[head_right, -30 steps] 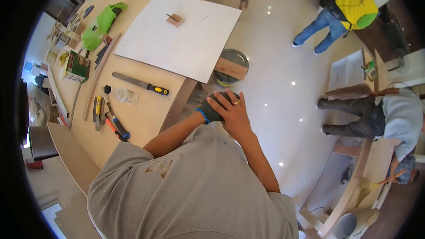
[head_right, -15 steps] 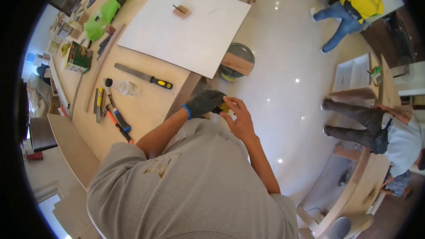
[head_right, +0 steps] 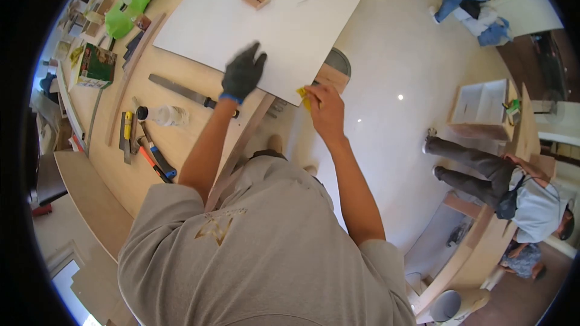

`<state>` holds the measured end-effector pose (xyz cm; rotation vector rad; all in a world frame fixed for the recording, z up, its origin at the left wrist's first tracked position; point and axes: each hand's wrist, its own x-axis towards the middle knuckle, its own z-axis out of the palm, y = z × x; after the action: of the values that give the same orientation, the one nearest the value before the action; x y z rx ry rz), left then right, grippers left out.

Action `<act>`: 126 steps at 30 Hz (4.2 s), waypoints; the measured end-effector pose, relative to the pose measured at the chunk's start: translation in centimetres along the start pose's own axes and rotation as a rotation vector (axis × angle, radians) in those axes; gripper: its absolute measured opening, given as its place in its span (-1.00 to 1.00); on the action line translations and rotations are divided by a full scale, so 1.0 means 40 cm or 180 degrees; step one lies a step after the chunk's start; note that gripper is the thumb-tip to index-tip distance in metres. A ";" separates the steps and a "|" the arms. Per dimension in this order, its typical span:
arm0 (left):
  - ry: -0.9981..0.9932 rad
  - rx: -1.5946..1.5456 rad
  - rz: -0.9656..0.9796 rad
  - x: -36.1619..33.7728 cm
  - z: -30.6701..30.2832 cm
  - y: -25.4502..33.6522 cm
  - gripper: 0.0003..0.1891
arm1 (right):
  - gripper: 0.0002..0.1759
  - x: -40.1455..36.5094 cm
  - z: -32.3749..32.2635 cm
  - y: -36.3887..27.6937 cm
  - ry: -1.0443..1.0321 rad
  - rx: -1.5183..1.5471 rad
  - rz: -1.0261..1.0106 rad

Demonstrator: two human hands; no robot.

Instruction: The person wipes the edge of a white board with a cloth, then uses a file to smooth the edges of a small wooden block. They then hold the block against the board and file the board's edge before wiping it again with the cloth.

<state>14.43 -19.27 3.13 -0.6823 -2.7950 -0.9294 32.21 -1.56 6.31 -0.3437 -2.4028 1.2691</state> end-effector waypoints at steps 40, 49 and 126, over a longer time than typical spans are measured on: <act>0.0068 0.1491 -0.0051 0.118 0.115 -0.163 -0.36 | -0.89 -0.109 0.018 0.190 -0.0142 -0.0449 0.1182; -0.0066 0.1514 0.0024 0.132 0.128 -0.160 -0.36 | -0.68 -0.211 0.104 0.246 0.0182 0.2044 0.2454; -0.0183 0.1675 -0.0268 0.089 0.145 -0.084 -0.37 | -0.84 -0.198 0.257 0.287 0.0629 0.1441 0.1019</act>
<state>9.89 -16.87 -2.48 -0.5162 -2.9392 -0.1560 34.90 -5.81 -10.27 -0.6955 -1.8766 1.7761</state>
